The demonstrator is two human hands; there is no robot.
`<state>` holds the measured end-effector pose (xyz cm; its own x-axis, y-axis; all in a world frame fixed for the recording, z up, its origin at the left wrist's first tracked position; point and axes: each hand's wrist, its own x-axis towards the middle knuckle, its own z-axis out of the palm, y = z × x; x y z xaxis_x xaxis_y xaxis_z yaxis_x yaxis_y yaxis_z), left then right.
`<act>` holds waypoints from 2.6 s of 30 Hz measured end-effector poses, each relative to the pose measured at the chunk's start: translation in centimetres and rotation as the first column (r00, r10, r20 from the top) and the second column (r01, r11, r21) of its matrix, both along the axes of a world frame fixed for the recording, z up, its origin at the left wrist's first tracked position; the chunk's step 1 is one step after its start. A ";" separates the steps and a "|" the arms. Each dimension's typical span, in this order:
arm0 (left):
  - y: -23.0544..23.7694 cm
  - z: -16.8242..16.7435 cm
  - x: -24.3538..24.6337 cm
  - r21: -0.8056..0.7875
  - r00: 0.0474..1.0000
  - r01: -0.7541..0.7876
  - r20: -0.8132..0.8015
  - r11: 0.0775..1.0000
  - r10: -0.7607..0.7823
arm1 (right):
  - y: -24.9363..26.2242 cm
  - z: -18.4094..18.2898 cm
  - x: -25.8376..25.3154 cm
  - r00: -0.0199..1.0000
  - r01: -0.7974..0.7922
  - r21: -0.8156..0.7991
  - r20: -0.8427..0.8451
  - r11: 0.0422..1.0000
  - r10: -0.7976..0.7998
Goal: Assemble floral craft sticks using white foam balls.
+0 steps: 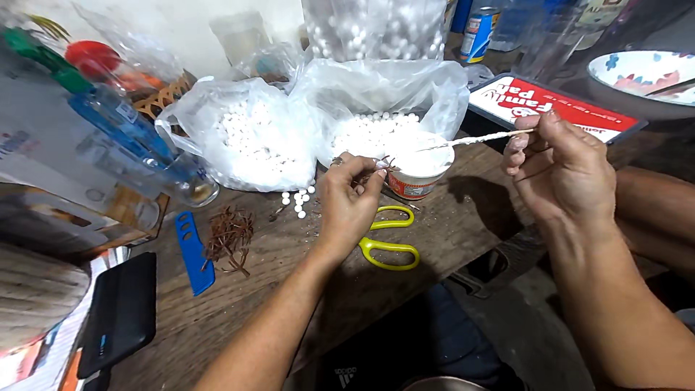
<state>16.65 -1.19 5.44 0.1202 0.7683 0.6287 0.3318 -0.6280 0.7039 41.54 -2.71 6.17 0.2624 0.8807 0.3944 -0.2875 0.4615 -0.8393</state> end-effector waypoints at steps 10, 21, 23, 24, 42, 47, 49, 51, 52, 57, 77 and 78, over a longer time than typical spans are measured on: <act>-0.1 0.0 0.3 0.030 1.000 -0.004 -0.007 1.000 0.004 | -0.1 -0.2 0.0 1.000 -0.003 0.016 0.023 1.000 0.003; -0.3 0.1 0.2 0.023 0.998 -0.019 -0.055 1.000 0.020 | -0.1 -0.2 -0.1 1.000 0.003 0.021 0.031 1.000 -0.004; -0.3 0.0 0.2 0.031 0.998 -0.025 -0.049 0.999 0.027 | -0.1 -0.3 -0.1 1.000 0.006 0.012 0.019 1.000 -0.006; -0.3 0.0 0.2 0.038 0.999 -0.027 -0.046 0.999 0.029 | -0.1 -0.3 -0.1 1.000 0.006 0.010 0.017 1.000 -0.006; -0.1 -0.2 0.2 0.073 0.998 -0.046 -0.045 0.996 0.049 | 0.1 -0.7 0.2 0.997 -0.048 -0.021 -0.063 0.999 0.046; -0.1 -0.1 0.2 0.074 0.997 -0.057 -0.049 0.996 0.061 | -0.1 -0.8 0.1 0.997 -0.047 -0.033 -0.054 0.998 0.045; -0.1 0.0 0.2 0.070 0.997 -0.056 -0.042 0.996 0.059 | -0.2 -0.8 0.0 0.998 -0.038 -0.037 -0.051 0.999 0.037; -0.1 0.0 0.2 0.072 0.997 -0.058 -0.036 0.996 0.061 | -0.3 -0.8 -0.1 0.998 -0.034 -0.048 -0.046 0.998 0.031; -0.1 0.0 0.2 0.073 0.997 -0.059 -0.038 0.996 0.062 | -0.3 -0.8 -0.1 0.999 -0.029 -0.051 -0.042 0.998 0.026; -0.1 0.0 0.3 0.070 0.998 -0.053 -0.029 0.996 0.055 | -0.3 -1.1 0.0 0.999 -0.022 -0.044 -0.029 0.999 0.020; -0.2 -0.1 0.3 0.057 0.997 -0.070 -0.034 0.996 0.072 | -0.6 -1.3 0.1 0.998 -0.034 -0.064 -0.052 0.997 0.031; -0.2 -0.2 0.3 0.061 0.997 -0.069 -0.033 0.996 0.072 | -0.6 -1.3 0.2 0.997 -0.049 -0.069 -0.062 0.996 0.045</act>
